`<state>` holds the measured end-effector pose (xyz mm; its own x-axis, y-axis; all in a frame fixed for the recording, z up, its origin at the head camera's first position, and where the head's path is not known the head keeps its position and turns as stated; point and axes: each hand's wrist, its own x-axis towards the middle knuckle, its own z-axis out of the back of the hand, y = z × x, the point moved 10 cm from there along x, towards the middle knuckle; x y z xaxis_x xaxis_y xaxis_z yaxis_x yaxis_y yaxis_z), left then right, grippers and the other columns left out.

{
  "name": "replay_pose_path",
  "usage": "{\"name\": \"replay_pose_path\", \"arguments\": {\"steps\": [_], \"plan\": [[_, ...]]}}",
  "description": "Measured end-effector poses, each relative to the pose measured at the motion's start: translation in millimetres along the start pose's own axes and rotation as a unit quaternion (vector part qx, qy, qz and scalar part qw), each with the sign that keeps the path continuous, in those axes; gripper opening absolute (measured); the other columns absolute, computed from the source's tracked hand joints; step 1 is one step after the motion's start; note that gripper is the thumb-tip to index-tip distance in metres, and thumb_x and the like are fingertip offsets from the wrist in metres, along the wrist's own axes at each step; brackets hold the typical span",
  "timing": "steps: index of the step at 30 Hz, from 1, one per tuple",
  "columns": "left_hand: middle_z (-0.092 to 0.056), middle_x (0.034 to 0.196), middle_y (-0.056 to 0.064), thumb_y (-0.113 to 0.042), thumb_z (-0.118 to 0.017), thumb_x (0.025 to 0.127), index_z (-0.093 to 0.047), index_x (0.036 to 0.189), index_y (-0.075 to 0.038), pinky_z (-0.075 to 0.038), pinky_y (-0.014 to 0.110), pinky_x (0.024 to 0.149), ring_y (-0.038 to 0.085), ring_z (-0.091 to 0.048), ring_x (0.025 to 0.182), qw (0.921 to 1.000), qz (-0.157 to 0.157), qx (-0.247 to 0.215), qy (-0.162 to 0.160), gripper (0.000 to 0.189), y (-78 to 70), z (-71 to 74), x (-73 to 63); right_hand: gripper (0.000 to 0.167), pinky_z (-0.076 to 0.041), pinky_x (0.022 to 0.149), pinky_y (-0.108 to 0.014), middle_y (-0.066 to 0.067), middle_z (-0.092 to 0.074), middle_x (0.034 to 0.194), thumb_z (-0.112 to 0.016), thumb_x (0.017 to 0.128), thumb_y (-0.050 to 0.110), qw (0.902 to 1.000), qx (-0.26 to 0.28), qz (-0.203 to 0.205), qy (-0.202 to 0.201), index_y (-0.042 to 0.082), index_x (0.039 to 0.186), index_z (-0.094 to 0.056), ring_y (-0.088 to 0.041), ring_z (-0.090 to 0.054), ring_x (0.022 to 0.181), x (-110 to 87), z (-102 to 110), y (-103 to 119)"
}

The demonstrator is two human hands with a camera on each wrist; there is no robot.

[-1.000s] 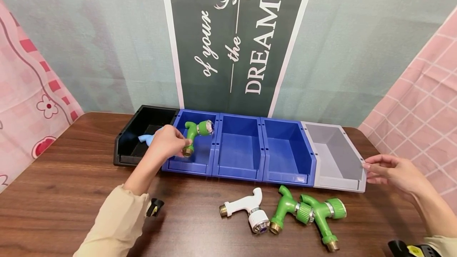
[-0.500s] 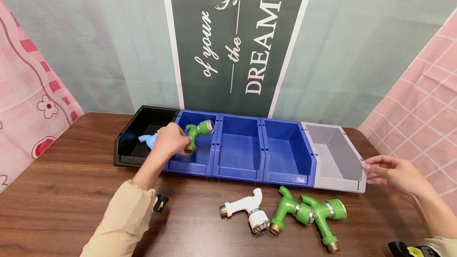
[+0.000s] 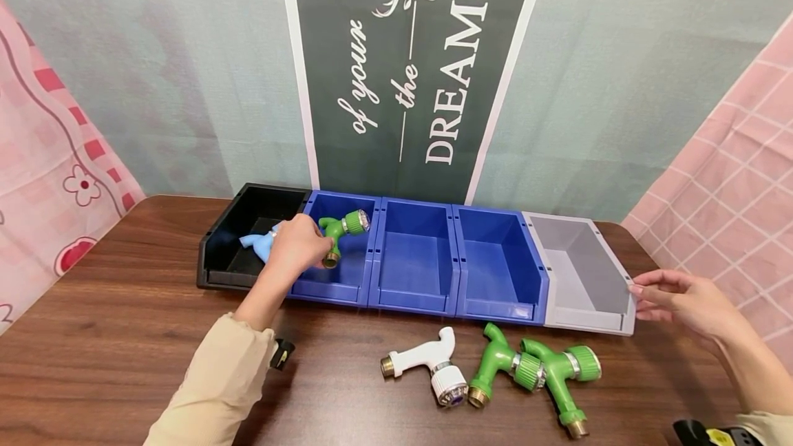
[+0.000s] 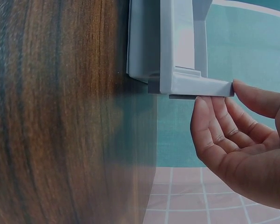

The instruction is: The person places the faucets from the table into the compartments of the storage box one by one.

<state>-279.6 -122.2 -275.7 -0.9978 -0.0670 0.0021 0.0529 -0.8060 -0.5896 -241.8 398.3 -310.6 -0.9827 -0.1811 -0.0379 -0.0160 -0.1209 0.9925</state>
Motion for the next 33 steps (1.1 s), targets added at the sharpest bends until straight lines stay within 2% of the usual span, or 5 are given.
{"name": "replay_pose_path", "arguments": {"steps": [10,12,18,24,33], "plan": [[-0.061,0.05,0.002,-0.011,-0.059,0.08,-0.068,0.066,-0.001,-0.045,0.033,0.062,0.015,-0.063,0.054,0.9998,0.008,-0.002,0.017,0.019,1.2,-1.4,-0.3,0.027,-0.054,0.059,-0.033,-0.008,-0.066,0.078,-0.049,0.088,-0.011,1.0,0.002,0.003,0.003,0.008,0.089,-0.067,-0.021,-0.064,0.066,-0.6,-1.2,0.9],[-0.062,0.051,0.003,-0.011,-0.059,0.081,-0.069,0.072,0.001,-0.045,0.032,0.061,0.014,-0.063,0.053,0.9996,0.011,-0.005,0.024,0.018,1.5,-2.5,-0.8,0.027,-0.054,0.059,-0.034,-0.008,-0.066,0.078,-0.049,0.088,-0.011,1.0,0.003,0.004,0.005,0.008,0.089,-0.067,-0.021,-0.064,0.066,-0.6,-1.6,0.9],[-0.062,0.052,0.002,-0.011,-0.058,0.082,-0.068,0.069,0.001,-0.04,0.026,0.051,0.014,-0.061,0.053,0.9992,0.009,-0.009,0.037,0.02,1.4,-4.7,-2.5,0.027,-0.055,0.059,-0.033,-0.007,-0.067,0.079,-0.049,0.088,-0.012,0.9998,-0.004,0.013,0.013,0.008,0.09,-0.067,-0.021,-0.064,0.066,0.1,-2.7,1.8],[-0.064,0.057,0.006,-0.012,-0.06,0.084,-0.068,0.086,0.005,-0.045,0.026,0.052,0.014,-0.063,0.054,0.9983,0.009,-0.026,0.052,0.019,0.9,-7.5,-5.6,0.027,-0.055,0.059,-0.033,-0.007,-0.067,0.079,-0.049,0.088,-0.012,0.9997,-0.003,0.015,0.019,0.009,0.091,-0.067,-0.021,-0.064,0.067,-0.2,-2.8,1.1],[-0.064,0.059,0.005,-0.014,-0.061,0.086,-0.067,0.09,0.005,-0.045,0.024,0.052,0.013,-0.063,0.054,0.9976,0.016,-0.033,0.06,0.02,1.7,-8.5,-5.6,0.028,-0.055,0.06,-0.034,-0.008,-0.067,0.08,-0.048,0.088,-0.013,0.9994,0.01,0.017,0.029,0.008,0.092,-0.067,-0.021,-0.065,0.068,0.1,-4.2,1.2]]}}
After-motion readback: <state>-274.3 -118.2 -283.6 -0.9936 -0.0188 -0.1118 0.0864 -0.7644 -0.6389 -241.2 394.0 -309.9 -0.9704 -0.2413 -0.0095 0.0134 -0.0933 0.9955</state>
